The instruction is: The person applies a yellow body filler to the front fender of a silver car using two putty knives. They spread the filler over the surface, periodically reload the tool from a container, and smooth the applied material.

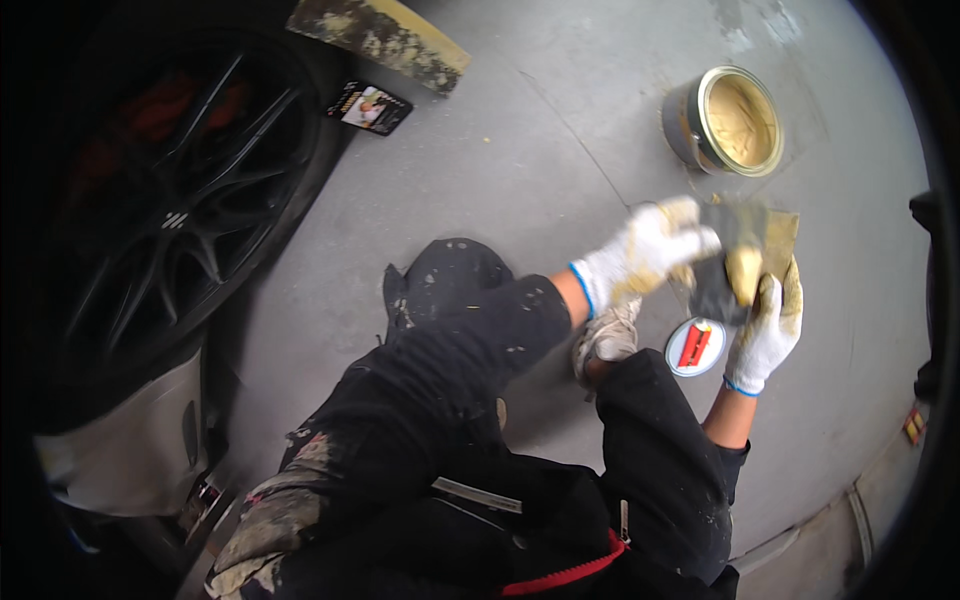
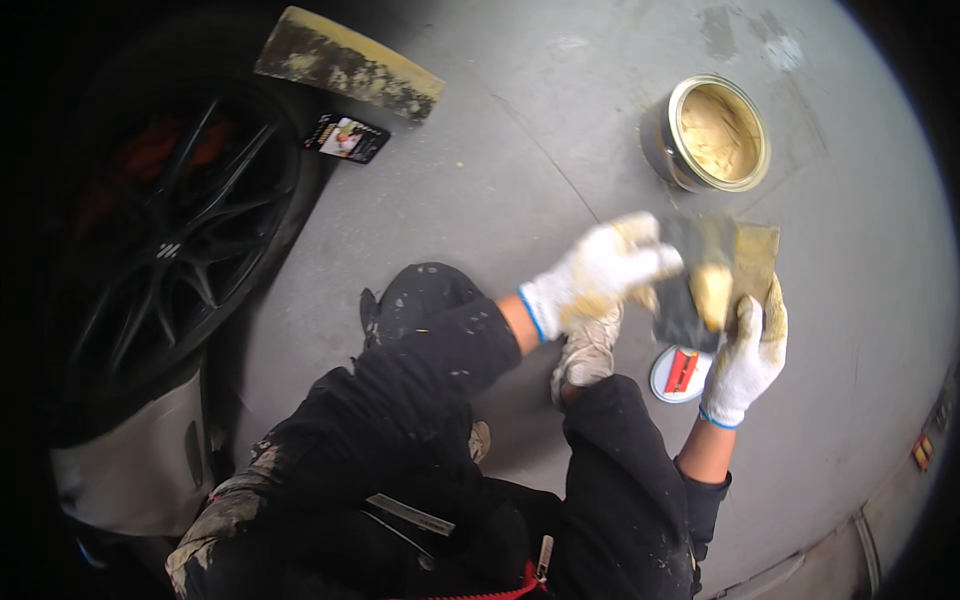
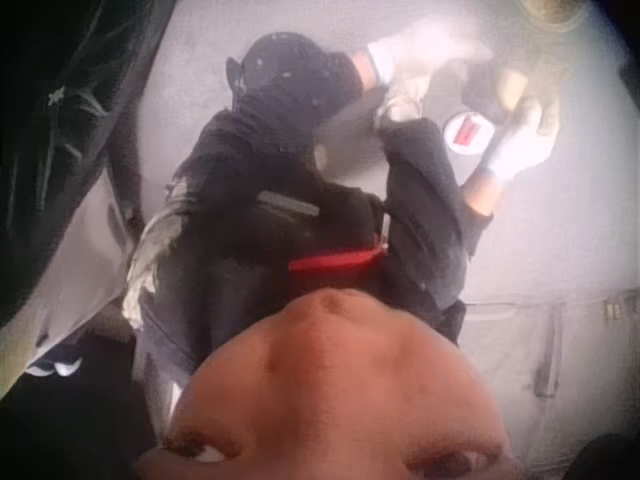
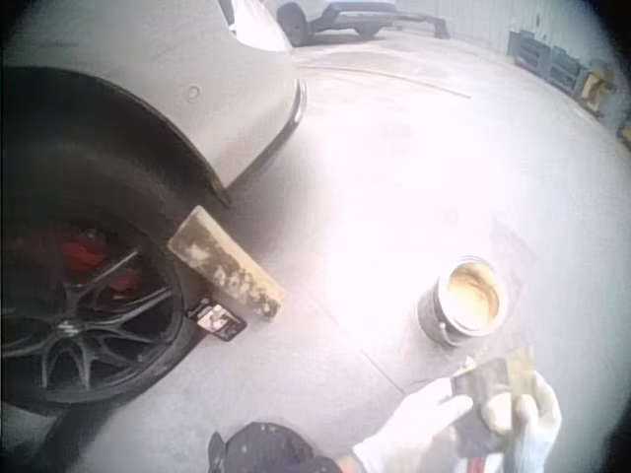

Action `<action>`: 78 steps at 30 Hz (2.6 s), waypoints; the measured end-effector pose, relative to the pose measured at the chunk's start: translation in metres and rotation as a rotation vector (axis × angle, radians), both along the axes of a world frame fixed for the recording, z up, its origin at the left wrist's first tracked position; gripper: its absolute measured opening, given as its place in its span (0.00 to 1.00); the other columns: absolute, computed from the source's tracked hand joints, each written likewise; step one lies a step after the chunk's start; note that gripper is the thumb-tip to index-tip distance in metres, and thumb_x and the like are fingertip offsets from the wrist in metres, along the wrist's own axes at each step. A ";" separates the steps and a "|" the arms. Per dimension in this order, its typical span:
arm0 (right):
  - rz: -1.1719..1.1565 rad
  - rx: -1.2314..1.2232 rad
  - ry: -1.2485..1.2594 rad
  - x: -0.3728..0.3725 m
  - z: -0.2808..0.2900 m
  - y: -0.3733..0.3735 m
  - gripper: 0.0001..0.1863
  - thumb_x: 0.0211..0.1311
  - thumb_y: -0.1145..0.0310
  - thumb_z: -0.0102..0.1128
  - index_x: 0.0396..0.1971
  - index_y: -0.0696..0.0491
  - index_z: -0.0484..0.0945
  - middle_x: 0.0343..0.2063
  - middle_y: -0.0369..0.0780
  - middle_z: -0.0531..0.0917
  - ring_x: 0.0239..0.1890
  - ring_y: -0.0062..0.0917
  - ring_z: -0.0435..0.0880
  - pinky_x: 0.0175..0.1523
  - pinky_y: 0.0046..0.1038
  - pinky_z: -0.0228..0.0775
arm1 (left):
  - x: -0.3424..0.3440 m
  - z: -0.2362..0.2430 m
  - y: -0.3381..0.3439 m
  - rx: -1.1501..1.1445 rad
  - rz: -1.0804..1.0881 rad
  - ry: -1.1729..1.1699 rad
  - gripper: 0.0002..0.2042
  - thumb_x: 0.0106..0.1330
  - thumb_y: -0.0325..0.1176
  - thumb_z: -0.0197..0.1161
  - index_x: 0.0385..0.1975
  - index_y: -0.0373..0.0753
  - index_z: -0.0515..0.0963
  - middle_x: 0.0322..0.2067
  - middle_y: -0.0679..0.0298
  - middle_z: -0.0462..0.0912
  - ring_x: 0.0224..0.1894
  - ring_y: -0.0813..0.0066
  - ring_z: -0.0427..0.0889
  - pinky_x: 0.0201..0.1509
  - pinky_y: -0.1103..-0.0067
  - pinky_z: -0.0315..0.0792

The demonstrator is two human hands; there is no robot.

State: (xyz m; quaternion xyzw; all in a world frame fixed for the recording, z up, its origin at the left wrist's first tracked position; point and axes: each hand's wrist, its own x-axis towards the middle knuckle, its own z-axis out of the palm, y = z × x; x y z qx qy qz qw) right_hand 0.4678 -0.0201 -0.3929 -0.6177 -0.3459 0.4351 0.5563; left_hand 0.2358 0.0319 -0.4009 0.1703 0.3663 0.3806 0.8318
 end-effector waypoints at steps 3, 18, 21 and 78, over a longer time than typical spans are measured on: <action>0.129 -0.090 -0.082 0.017 -0.031 -0.032 0.29 0.82 0.59 0.55 0.72 0.63 0.69 0.65 0.49 0.79 0.65 0.34 0.80 0.68 0.35 0.75 | 0.012 -0.002 -0.020 0.046 -0.164 0.081 0.06 0.74 0.32 0.67 0.42 0.37 0.80 0.34 0.71 0.83 0.34 0.86 0.81 0.35 0.81 0.78; 0.175 -0.936 -1.284 0.037 -0.131 -0.158 0.71 0.41 0.36 0.84 0.80 0.54 0.53 0.76 0.65 0.56 0.79 0.60 0.55 0.79 0.52 0.55 | -0.019 -0.020 -0.027 -0.095 0.069 0.134 0.07 0.75 0.34 0.66 0.42 0.38 0.79 0.34 0.75 0.76 0.36 0.87 0.72 0.38 0.81 0.71; 0.161 -0.822 -1.292 0.045 -0.122 -0.149 0.68 0.41 0.41 0.86 0.79 0.57 0.56 0.75 0.65 0.57 0.77 0.61 0.58 0.78 0.52 0.57 | -0.027 -0.022 -0.028 -0.131 0.139 0.131 0.07 0.75 0.34 0.67 0.41 0.39 0.79 0.35 0.75 0.76 0.36 0.86 0.73 0.38 0.81 0.71; 0.781 -0.183 -0.290 -0.167 0.339 -0.023 0.32 0.63 0.71 0.77 0.67 0.59 0.78 0.58 0.39 0.82 0.56 0.22 0.84 0.62 0.28 0.79 | -0.114 0.221 -0.051 0.548 0.673 0.405 0.13 0.81 0.36 0.59 0.53 0.31 0.79 0.38 0.62 0.85 0.36 0.77 0.82 0.43 0.76 0.79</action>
